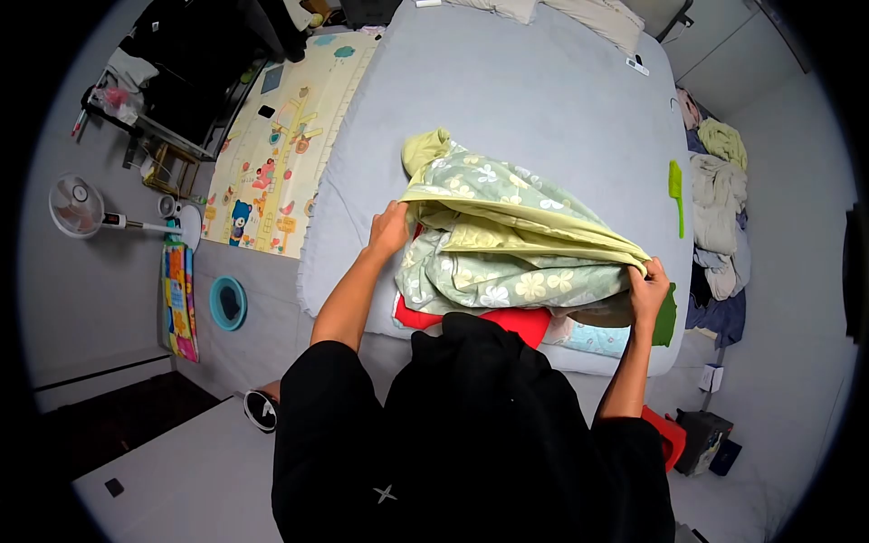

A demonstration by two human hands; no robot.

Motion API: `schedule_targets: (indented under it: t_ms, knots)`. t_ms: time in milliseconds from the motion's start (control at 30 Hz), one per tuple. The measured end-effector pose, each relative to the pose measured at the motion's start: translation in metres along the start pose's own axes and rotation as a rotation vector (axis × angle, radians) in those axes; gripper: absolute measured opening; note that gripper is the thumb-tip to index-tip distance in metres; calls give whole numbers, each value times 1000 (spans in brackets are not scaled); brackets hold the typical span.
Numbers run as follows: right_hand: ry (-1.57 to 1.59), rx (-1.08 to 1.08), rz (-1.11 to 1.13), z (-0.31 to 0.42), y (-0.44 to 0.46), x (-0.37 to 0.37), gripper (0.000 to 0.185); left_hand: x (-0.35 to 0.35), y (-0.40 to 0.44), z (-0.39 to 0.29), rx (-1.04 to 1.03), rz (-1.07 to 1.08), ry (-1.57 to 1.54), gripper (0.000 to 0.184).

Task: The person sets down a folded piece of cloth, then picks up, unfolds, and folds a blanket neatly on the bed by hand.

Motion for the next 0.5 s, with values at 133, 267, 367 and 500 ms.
schedule_targets:
  t_ms: [133, 267, 367, 500]
  knots:
    - [43, -24, 14, -10, 2, -6, 19, 8, 14, 24, -1, -170, -448, 17]
    - [86, -79, 52, -8, 4, -12, 17, 27, 34, -31, -11, 184, -641, 9]
    - [59, -80, 57, -3, 6, -17, 16, 59, 48, -97, -151, 331, -469, 12]
    - [92, -95, 34, 5, 5, -21, 17, 180, 43, -96, -195, -819, -678, 17]
Point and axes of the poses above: each hand's wrist, its own y-axis towards the middle knuckle, its own x-axis out of the back of the hand, z = x × y, the point moved 7 cm from there along y, towards the middle knuckle, and after that the axes turned 12 degrees about z, right-handed, at the moved point
